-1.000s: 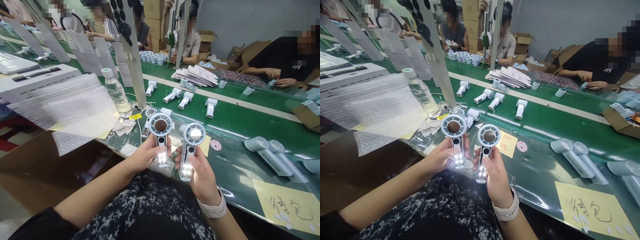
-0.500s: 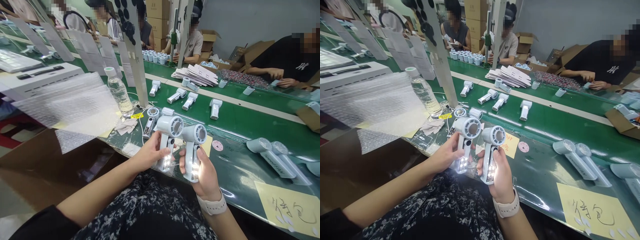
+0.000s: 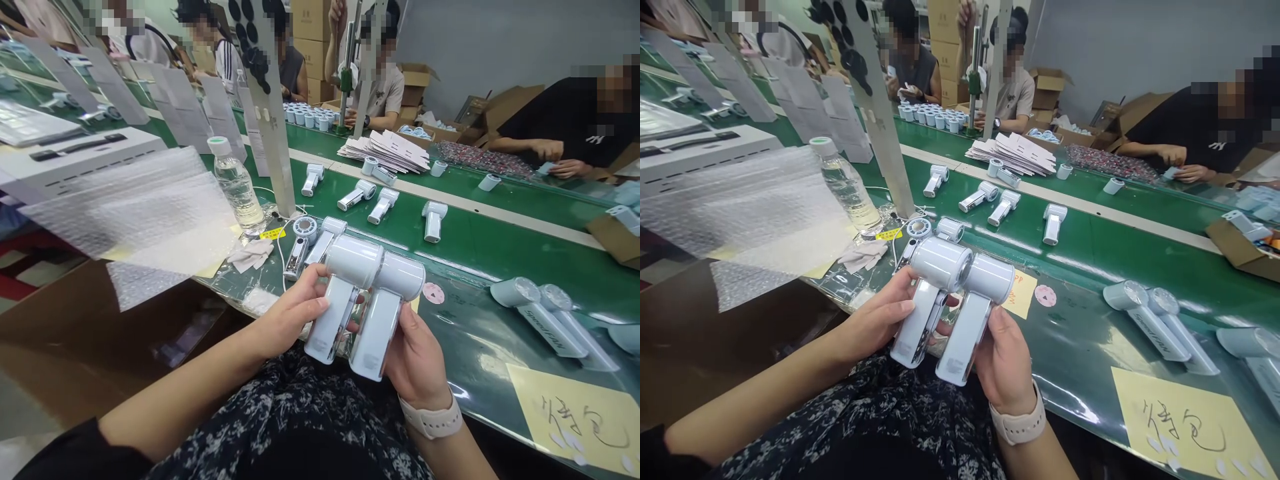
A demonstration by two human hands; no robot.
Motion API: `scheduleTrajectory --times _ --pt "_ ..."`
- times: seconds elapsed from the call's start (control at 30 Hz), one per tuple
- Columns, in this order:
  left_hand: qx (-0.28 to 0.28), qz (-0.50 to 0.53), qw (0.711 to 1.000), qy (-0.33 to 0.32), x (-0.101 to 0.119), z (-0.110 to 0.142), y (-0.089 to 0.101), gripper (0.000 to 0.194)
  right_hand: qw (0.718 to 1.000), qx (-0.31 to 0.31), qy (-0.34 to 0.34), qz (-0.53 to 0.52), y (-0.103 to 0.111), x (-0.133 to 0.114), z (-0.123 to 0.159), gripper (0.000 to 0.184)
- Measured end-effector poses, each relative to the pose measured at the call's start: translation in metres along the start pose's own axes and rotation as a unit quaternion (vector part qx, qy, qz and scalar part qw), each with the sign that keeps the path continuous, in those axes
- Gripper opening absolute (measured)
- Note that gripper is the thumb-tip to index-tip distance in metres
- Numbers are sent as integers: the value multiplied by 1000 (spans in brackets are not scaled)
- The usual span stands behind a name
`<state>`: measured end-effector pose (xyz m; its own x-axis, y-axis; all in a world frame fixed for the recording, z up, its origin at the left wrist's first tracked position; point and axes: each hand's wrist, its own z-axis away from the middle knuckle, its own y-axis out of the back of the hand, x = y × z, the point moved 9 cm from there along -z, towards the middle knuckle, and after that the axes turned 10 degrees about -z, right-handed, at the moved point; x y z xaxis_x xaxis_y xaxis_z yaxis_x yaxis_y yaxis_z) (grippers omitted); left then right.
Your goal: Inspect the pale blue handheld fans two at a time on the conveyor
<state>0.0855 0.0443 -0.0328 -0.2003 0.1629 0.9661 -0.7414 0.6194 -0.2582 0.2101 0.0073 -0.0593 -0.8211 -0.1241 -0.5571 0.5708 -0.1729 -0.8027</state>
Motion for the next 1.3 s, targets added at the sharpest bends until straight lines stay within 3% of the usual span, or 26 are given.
scheduleTrajectory --times 0.1,0.27,0.4,0.6,0.8,0.9,1.07,1.3 --pt "-11 9 1000 -9 6 -1 -5 43 1000 7 10 -4 0 -4 -2 27" --pt "5 56 998 26 -1 -7 -10 63 1000 14 -4 3 -1 1 -7 28" --pt "9 62 995 73 -15 -8 -11 56 998 48 -20 24 6 4 -6 30" --pt "41 79 993 74 -27 -9 -4 57 999 2 -43 32 -6 5 -3 34" --pt "-30 98 993 62 -19 -7 -16 31 1000 1 -29 5 -1 0 -5 35" --pt "-53 103 992 53 -12 -4 -17 43 1000 6 27 10 10 -12 -6 25" --pt "-44 62 996 42 -9 -5 -12 55 995 47 83 7 29 -22 -7 25" --pt "-42 2 998 54 -14 -7 -10 55 992 121 30 11 39 -7 -10 27"
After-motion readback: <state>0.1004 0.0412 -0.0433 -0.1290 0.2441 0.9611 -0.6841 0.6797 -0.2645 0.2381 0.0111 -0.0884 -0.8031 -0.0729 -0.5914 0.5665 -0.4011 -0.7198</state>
